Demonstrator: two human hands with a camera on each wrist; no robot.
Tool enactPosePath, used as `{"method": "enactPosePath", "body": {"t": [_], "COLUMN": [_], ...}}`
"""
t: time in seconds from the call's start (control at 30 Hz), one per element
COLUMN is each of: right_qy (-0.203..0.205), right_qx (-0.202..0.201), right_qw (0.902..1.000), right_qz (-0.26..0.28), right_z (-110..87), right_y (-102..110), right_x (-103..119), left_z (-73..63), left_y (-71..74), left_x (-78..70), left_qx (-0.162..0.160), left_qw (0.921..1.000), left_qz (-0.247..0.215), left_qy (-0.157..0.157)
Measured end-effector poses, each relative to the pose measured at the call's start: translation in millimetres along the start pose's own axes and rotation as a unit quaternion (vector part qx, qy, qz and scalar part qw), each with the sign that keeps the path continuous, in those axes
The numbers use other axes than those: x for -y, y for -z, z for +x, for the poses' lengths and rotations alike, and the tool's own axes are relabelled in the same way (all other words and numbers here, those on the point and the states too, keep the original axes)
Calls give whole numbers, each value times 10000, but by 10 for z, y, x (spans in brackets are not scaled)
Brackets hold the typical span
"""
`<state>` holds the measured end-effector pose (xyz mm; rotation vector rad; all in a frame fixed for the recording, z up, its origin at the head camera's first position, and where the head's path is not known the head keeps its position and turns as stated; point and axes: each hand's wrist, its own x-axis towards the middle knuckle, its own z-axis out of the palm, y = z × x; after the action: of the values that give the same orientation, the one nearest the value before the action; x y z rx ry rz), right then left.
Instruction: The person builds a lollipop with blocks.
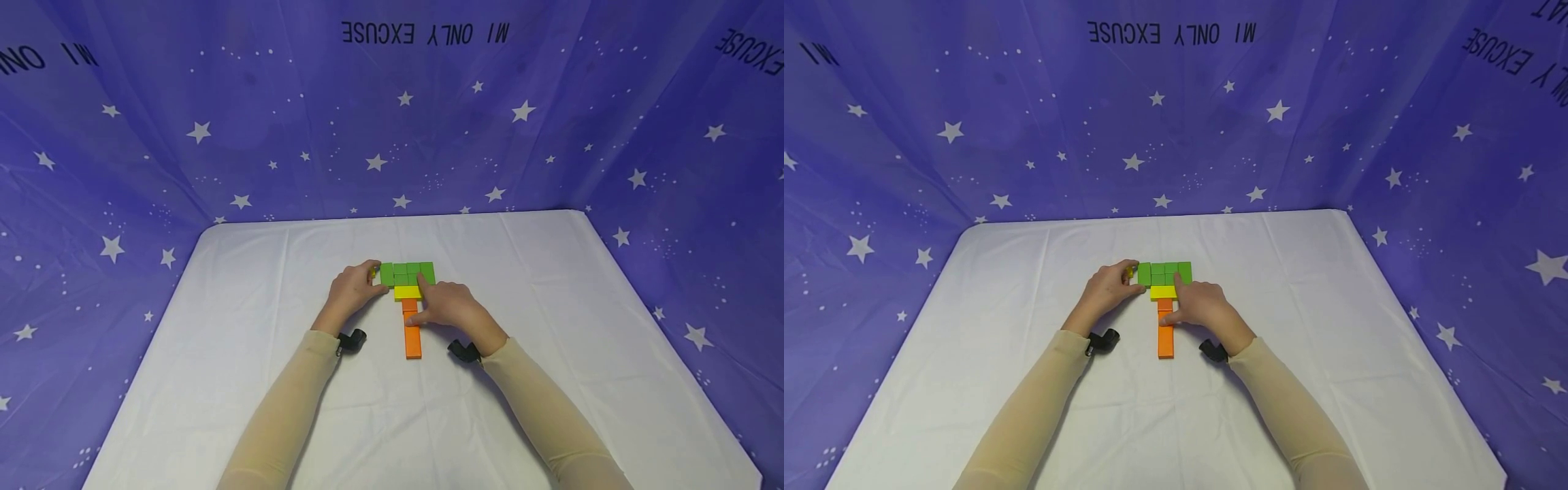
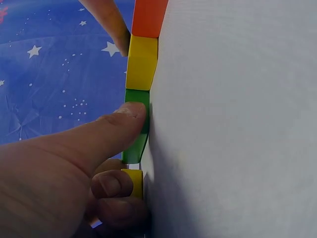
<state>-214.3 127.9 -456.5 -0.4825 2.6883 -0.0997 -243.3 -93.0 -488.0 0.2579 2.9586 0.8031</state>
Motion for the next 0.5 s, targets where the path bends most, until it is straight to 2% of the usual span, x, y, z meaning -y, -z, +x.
{"method": "enactPosePath", "body": {"t": [0.5], "right_qy": [60], "right_qx": [-6], "right_qw": [10000], "right_qz": [-21], "right_z": [-10], "right_y": [7], "right_x": [-2], "left_z": [-36], "left_y": [29], "left_x": [-12], "left_qx": [72], "left_qw": [9998], "left_qz": [-155], "left_qy": [-67]}}
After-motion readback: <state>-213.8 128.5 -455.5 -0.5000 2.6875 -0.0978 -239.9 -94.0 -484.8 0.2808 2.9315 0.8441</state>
